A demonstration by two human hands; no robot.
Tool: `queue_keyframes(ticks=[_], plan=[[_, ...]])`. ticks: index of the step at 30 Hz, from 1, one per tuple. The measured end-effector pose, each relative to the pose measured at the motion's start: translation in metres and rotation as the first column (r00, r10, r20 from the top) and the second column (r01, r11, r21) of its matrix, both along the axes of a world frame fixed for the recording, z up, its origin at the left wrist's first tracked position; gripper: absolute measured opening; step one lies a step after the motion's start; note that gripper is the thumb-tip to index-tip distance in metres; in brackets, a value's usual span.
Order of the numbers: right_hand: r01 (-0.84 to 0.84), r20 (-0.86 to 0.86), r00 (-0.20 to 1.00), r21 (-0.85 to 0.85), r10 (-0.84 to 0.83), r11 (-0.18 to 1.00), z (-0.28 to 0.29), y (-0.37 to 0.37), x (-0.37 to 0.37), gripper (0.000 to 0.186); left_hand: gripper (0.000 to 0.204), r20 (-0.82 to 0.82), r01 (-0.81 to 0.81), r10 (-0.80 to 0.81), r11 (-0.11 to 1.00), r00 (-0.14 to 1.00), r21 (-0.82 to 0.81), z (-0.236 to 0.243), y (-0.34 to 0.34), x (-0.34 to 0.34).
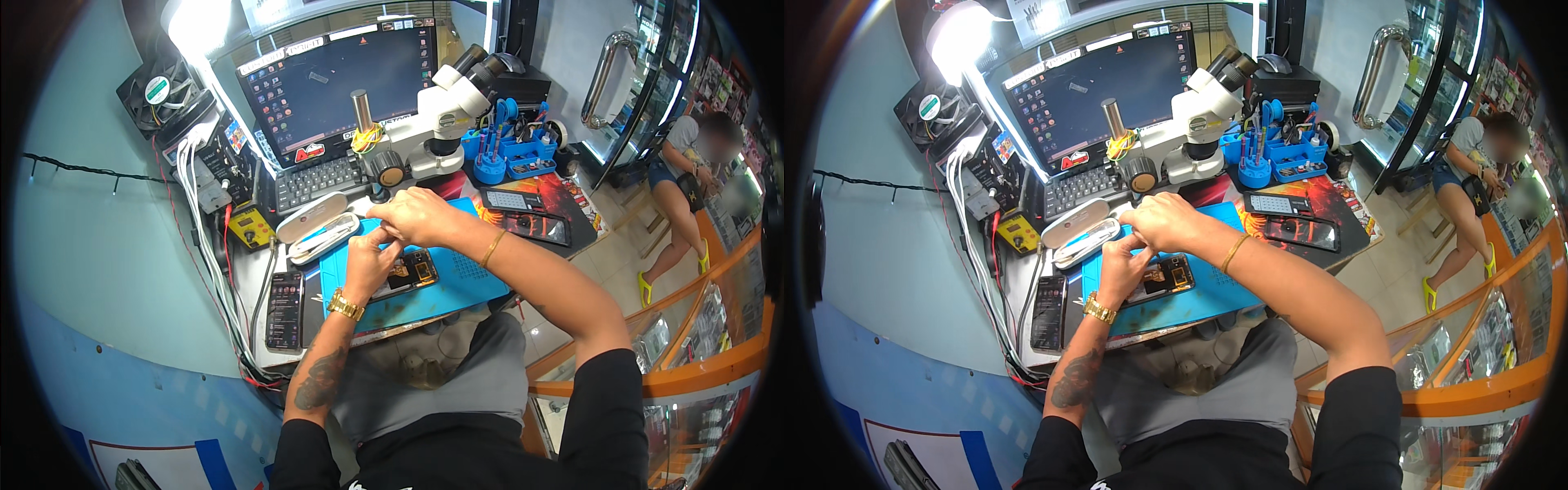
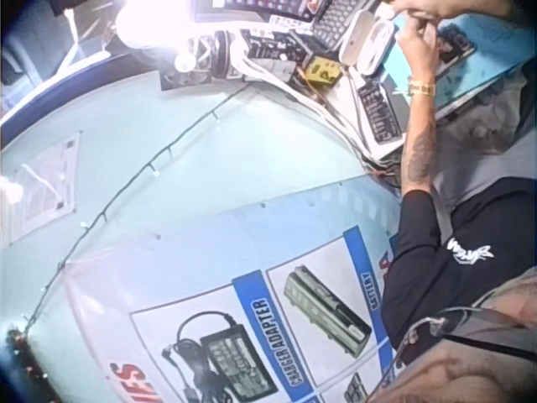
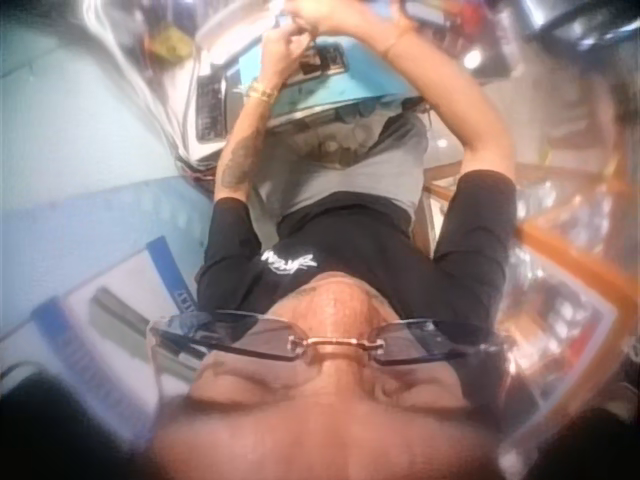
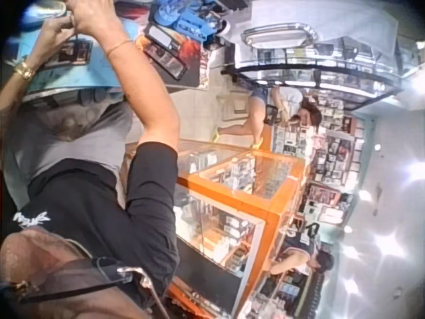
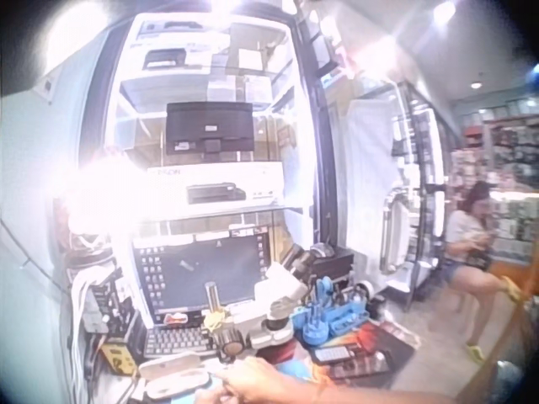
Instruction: The person disassembles a smartphone by prying off the back cover, removing several internal components with a screwdriver, and cleaning the exposed circuit board with a small brush before reassembling the device.
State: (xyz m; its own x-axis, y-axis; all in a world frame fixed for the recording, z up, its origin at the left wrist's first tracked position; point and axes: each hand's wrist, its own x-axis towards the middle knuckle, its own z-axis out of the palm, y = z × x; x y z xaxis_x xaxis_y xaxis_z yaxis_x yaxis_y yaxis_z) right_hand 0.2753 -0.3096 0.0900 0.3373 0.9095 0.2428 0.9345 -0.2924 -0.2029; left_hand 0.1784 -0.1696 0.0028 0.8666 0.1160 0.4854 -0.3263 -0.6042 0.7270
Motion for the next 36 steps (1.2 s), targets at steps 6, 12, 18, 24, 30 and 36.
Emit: queue_keyframes(ticks=[6, 12, 18, 24, 30, 36], plan=[[0.044, 0.012, 0.999, -0.135, -0.043, 0.99, 0.008, 0.001, -0.011, 0.037, 0.017, 0.0, 0.199, -0.204, 0.955, 0.979, -0.222, -0.015, 0.009, 0.005], [-0.007, 0.063, 0.998, 0.167, -0.004, 0.986, -0.02, -0.001, -0.003, 0.023, 0.009, 0.07, -0.021, 0.028, 0.996, 0.997, -0.092, -0.002, 0.001, 0.005], [0.098, -0.038, 0.994, -0.095, -0.102, 0.991, 0.009, -0.004, -0.012, 0.036, 0.016, -0.207, 0.085, -0.101, 0.993, 0.973, -0.085, 0.006, 0.01, -0.007], [0.004, -0.052, 0.999, 0.073, 0.0, 0.997, 0.003, -0.01, -0.014, 0.036, 0.035, -0.321, 0.151, -0.057, 0.949, 0.945, 0.277, 0.002, 0.016, -0.016], [0.177, -0.022, 0.982, -0.258, -0.189, 0.95, 0.028, -0.004, -0.024, 0.041, 0.021, -0.263, 0.12, -0.04, 0.948, 0.964, 0.294, -0.019, 0.02, -0.012], [0.035, 0.071, 0.997, 0.051, -0.038, 0.998, -0.004, -0.017, -0.012, 0.029, 0.021, -0.252, 0.084, -0.012, 0.957, 0.968, 0.279, -0.016, 0.009, -0.012]])
